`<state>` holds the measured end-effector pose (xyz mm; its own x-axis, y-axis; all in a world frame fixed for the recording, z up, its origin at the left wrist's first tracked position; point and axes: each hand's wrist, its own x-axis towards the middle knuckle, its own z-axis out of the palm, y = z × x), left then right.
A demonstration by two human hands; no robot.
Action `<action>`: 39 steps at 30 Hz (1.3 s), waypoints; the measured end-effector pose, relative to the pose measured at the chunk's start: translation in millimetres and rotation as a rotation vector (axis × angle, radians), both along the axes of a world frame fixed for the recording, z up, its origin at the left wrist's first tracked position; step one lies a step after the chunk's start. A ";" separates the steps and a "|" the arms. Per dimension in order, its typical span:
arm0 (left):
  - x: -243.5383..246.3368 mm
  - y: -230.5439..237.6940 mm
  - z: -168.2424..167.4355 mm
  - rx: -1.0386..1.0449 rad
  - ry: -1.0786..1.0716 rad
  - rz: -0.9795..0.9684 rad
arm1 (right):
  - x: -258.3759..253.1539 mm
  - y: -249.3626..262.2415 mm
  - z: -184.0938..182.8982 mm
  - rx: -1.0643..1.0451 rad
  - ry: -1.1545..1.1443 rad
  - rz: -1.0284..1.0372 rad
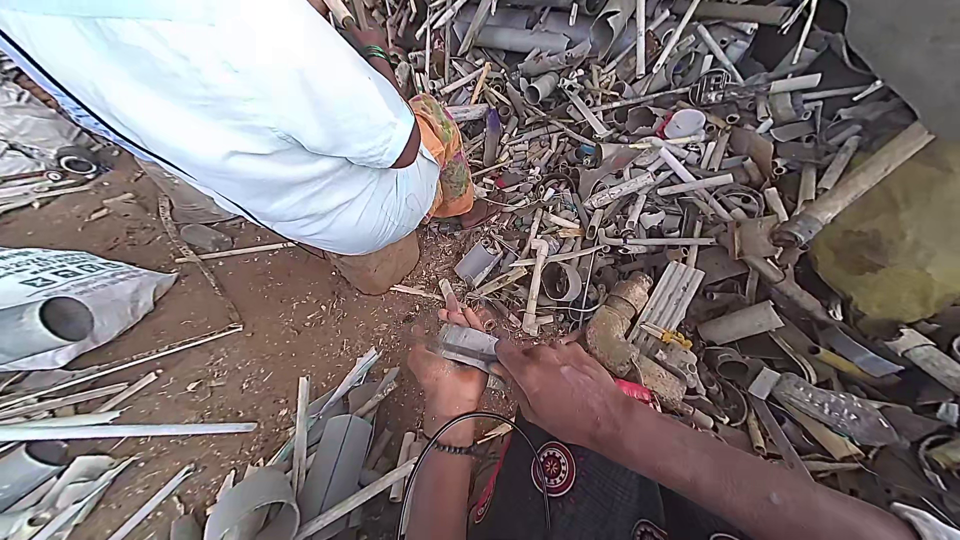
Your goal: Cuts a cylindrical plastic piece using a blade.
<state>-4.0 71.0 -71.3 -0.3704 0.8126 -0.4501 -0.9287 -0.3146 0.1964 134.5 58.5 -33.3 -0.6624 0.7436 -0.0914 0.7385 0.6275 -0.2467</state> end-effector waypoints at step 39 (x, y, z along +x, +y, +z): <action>5.3 -1.2 6.1 0.069 0.467 -0.110 | 5.3 6.8 -3.6 0.032 0.102 -0.067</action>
